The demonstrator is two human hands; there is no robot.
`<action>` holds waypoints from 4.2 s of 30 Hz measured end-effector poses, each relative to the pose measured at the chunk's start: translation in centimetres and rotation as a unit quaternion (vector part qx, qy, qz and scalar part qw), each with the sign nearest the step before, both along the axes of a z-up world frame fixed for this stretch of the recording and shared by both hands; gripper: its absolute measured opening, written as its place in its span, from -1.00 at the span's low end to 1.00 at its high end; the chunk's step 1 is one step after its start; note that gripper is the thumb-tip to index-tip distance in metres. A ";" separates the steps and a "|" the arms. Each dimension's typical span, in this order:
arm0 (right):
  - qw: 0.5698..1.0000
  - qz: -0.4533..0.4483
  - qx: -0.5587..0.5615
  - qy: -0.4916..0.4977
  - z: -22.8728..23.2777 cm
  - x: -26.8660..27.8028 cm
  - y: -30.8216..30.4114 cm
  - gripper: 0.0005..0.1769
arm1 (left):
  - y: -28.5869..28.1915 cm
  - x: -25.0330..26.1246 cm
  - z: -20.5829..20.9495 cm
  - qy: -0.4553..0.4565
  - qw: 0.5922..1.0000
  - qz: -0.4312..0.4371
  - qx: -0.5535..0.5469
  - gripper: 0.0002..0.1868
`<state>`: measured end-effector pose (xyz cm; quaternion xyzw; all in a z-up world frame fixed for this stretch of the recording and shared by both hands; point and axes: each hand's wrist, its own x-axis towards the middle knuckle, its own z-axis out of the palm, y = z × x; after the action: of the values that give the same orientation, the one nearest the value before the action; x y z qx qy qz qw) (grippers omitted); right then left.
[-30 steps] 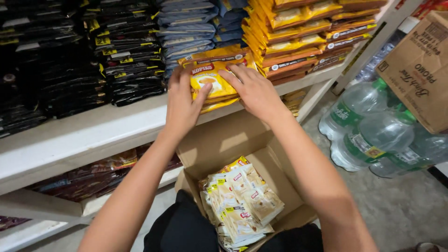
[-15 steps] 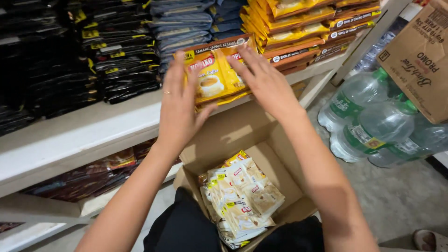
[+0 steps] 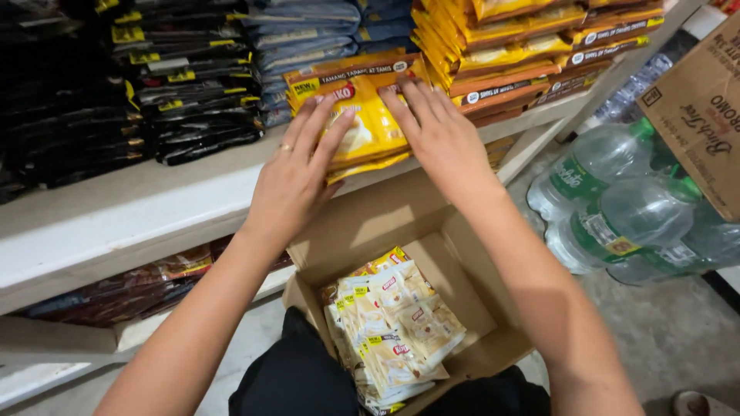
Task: Organizing and stocking coffee sachets from a cardboard box onto grocery store shelves.
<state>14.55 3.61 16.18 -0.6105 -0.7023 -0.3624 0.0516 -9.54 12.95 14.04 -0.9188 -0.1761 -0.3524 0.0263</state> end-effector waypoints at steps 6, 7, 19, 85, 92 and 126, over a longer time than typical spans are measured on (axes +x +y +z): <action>1.000 0.005 0.014 0.023 0.2 -0.7 -1.1 -0.22 | 0.5 -0.3 -1.5 -0.024 0.999 -0.031 0.017 0.09; 1.000 0.003 0.016 0.024 0.1 -0.6 -1.1 -0.22 | 0.5 -0.2 -1.4 -0.024 0.999 -0.033 0.019 0.09; 0.991 0.037 -0.017 0.131 -1.0 -0.4 -0.1 -0.27 | 0.4 0.3 -1.3 -0.069 0.996 -0.018 -0.058 0.03; 0.959 0.054 0.040 0.277 -0.9 -1.2 6.0 -0.47 | 1.2 3.3 -0.1 -0.234 0.938 -0.001 -0.256 -0.42; 0.932 0.145 0.106 0.315 -0.2 -1.3 4.2 -0.52 | 1.0 3.4 0.1 -0.236 0.943 -0.013 -0.232 -0.44; 0.770 -0.219 -0.267 0.536 -40.3 6.1 -1.3 -0.71 | -15.4 -8.1 -16.0 -0.322 0.860 0.131 -0.373 -0.44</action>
<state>20.70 2.31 -24.16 -0.8322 -0.4764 0.2241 0.1742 -17.61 -2.47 -1.94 -0.6634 -0.4120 -0.5301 -0.3303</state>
